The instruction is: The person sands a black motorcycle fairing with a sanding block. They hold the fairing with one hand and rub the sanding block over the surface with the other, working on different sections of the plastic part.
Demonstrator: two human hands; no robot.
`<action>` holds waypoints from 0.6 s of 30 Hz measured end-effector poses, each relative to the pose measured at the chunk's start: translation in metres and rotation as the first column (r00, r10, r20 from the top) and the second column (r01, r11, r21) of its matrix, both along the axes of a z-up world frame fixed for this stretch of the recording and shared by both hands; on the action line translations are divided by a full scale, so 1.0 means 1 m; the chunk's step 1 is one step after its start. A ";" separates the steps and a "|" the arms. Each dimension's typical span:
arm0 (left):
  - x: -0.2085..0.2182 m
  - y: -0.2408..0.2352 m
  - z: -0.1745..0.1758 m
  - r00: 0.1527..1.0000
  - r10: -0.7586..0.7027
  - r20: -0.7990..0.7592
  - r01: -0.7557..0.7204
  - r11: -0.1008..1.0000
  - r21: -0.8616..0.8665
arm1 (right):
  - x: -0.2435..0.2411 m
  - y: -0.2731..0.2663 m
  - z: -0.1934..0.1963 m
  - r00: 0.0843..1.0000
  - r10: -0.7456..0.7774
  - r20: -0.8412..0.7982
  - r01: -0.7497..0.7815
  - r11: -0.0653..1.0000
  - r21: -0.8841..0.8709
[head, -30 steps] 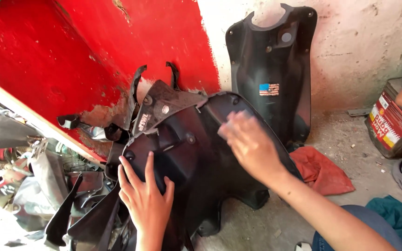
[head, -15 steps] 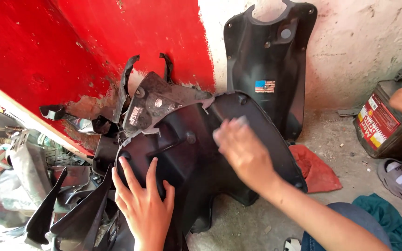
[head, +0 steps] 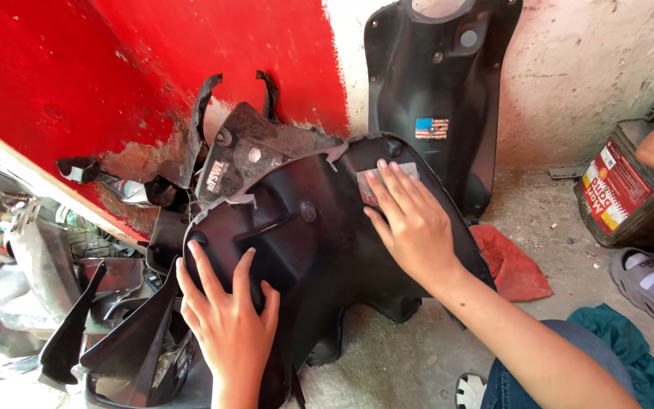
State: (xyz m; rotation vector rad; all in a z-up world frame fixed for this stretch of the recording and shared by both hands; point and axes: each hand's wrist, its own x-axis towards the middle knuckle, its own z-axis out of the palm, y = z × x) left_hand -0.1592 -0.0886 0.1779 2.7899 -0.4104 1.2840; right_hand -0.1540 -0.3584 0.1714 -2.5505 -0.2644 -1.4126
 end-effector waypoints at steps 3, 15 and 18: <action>0.000 0.000 0.000 1.000 0.005 0.004 -0.005 1.000 0.003 | -0.001 0.002 -0.007 0.998 -0.045 0.052 0.045 0.999 -0.002; 0.001 0.000 0.000 1.000 0.012 0.024 -0.012 1.000 0.005 | -0.027 -0.013 0.000 0.965 0.185 0.185 -0.204 0.975 0.090; -0.001 0.000 -0.001 0.999 0.008 0.033 -0.009 1.000 0.004 | -0.030 -0.018 -0.001 0.922 0.318 0.222 -0.377 0.867 0.325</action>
